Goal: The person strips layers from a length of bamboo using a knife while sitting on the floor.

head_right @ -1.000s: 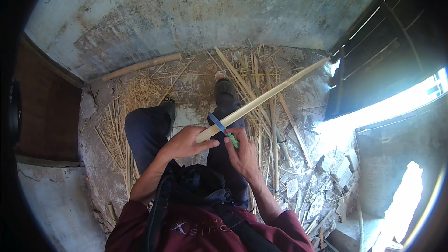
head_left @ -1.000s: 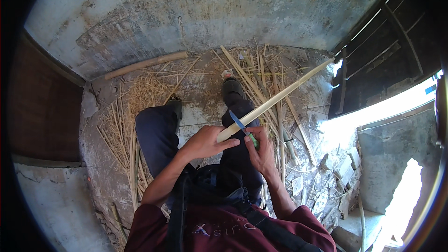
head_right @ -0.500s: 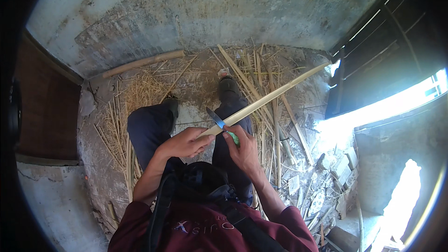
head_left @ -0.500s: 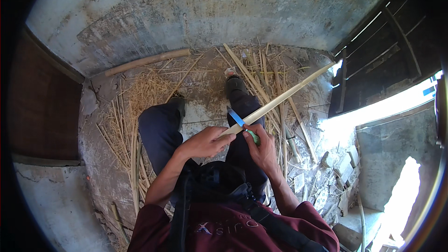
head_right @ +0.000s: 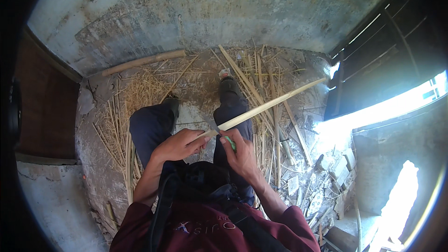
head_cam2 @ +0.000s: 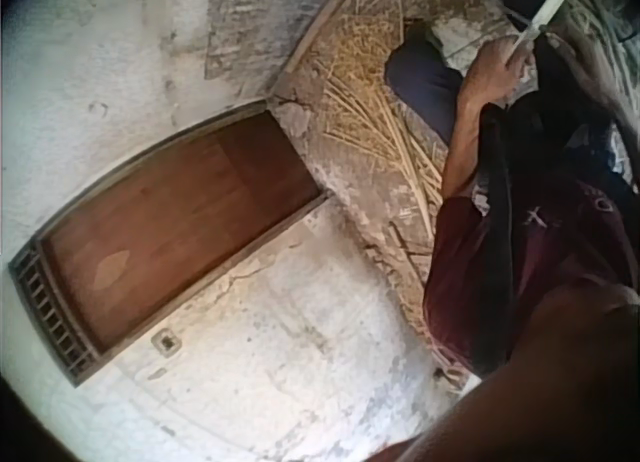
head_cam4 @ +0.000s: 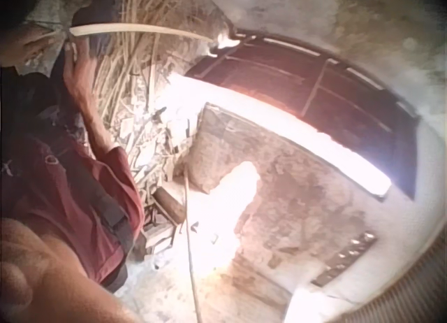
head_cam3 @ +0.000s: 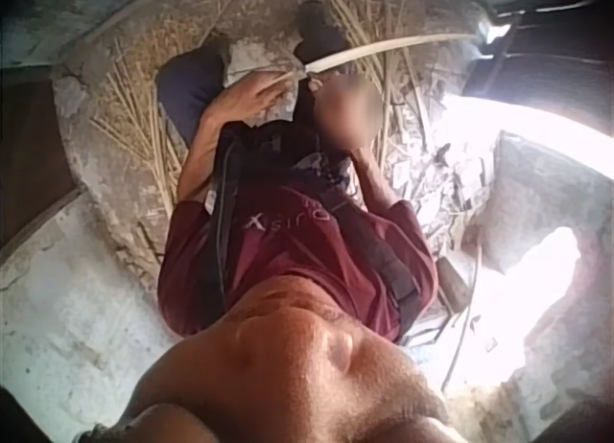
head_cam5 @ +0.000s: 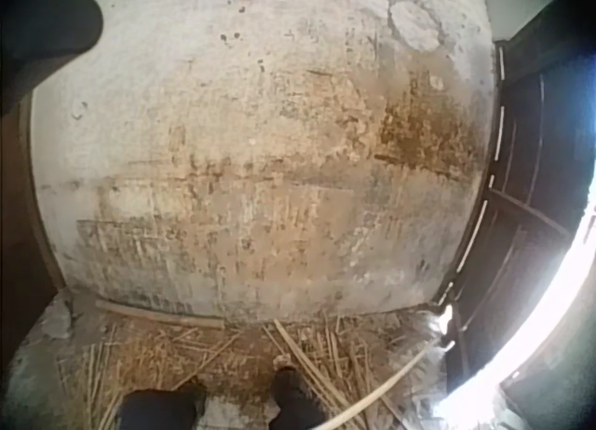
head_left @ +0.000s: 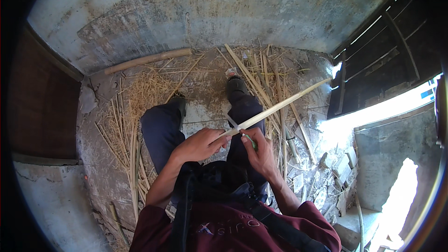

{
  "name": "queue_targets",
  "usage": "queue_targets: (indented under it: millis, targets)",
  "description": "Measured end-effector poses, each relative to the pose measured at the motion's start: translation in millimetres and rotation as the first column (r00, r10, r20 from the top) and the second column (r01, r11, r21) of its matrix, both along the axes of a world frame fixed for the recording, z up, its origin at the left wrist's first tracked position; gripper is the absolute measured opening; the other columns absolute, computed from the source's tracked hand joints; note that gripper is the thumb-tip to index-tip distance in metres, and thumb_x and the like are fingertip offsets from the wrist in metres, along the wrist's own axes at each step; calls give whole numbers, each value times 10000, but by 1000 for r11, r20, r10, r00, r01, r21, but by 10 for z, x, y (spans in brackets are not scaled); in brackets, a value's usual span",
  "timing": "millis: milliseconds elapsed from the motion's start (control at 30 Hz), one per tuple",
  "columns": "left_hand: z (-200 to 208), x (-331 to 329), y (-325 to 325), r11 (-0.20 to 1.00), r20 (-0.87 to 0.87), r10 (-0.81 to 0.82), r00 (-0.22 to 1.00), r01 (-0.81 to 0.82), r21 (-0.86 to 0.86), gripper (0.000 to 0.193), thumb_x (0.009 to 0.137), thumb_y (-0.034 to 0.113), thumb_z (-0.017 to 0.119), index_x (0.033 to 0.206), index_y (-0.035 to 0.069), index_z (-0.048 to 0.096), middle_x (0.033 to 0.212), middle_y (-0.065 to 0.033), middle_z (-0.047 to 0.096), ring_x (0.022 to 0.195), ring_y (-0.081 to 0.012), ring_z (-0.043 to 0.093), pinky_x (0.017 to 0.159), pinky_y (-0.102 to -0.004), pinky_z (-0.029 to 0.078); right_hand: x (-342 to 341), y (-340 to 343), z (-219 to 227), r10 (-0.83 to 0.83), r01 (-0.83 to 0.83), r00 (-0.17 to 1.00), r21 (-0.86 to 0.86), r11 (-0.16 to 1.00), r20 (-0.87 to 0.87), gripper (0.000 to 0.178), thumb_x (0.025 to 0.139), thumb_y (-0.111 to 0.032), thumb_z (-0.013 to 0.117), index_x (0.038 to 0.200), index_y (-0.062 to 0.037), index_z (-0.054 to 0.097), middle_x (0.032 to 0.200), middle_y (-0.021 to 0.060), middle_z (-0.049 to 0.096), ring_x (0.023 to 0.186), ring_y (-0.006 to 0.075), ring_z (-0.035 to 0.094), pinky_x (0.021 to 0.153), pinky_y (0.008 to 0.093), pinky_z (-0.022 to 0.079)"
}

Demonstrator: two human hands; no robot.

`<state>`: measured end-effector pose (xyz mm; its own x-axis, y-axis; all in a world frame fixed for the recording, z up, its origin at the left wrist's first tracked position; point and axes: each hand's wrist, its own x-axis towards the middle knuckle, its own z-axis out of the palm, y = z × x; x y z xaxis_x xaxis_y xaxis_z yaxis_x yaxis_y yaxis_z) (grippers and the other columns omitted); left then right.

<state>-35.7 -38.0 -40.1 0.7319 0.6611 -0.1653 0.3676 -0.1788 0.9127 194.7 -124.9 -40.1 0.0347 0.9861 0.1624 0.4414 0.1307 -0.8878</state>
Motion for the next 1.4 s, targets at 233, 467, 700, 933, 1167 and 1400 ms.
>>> queue_targets:
  millis: [233, 467, 700, 933, 1167, 1400]
  targets:
    - [-65, -30, 10, 997, 10, 17, 1000, -18, 80, 404, 1160, 276, 534, 930, -6, 709, 710, -110, 651, 642, -218, 644, 648, -392, 505, -78, -27, -11, 1, -9, 999, -163, 987, -48, 218, 1135, -97, 542, 1324, 1, 495, 798, 210, 676, 678, 382, 682, 651, 449, 497]
    - [177, 13, 30, 986, -42, 98, 994, -91, 143, 403, 1131, 281, 580, 887, 7, 747, 658, -146, 620, 594, -269, 613, 616, -436, 449, -86, -69, 9, 38, -39, 999, -120, 992, -9, 215, 1154, -114, 486, 1331, 1, 443, 774, 199, 662, 670, 405, 668, 644, 477, 483]
    - [203, 17, 20, 969, -36, 176, 984, -167, 182, 402, 1116, 301, 608, 885, -1, 740, 664, -177, 630, 583, -334, 606, 627, -460, 444, -100, -41, 165, 120, -106, 991, -215, 971, 54, 203, 1154, -115, 465, 1315, 4, 427, 665, 145, 627, 624, 411, 666, 611, 510, 488]
    - [165, 38, 2, 941, -29, 226, 974, -210, 264, 394, 1113, 326, 627, 992, -17, 777, 722, -195, 691, 619, -333, 689, 623, -420, 521, -114, -65, 161, 78, -67, 995, -156, 986, 67, 213, 1141, -94, 472, 1321, 13, 434, 691, 151, 647, 636, 416, 684, 616, 519, 507]
    - [219, 41, -7, 919, -44, 241, 970, -214, 331, 383, 1099, 331, 647, 1069, -24, 789, 709, -199, 688, 626, -358, 697, 619, -419, 535, -162, -88, 220, 44, -33, 990, -88, 996, 131, 214, 1116, -74, 529, 1314, -2, 492, 900, 231, 729, 764, 470, 721, 655, 554, 545]
    - [243, 62, -7, 921, -57, 247, 967, -216, 323, 365, 1097, 316, 650, 1047, -20, 783, 708, -197, 679, 611, -358, 679, 600, -428, 515, -196, -102, 214, 35, -49, 955, 40, 998, 295, 243, 1102, -84, 588, 1331, -15, 550, 866, 210, 733, 752, 452, 728, 628, 539, 546]
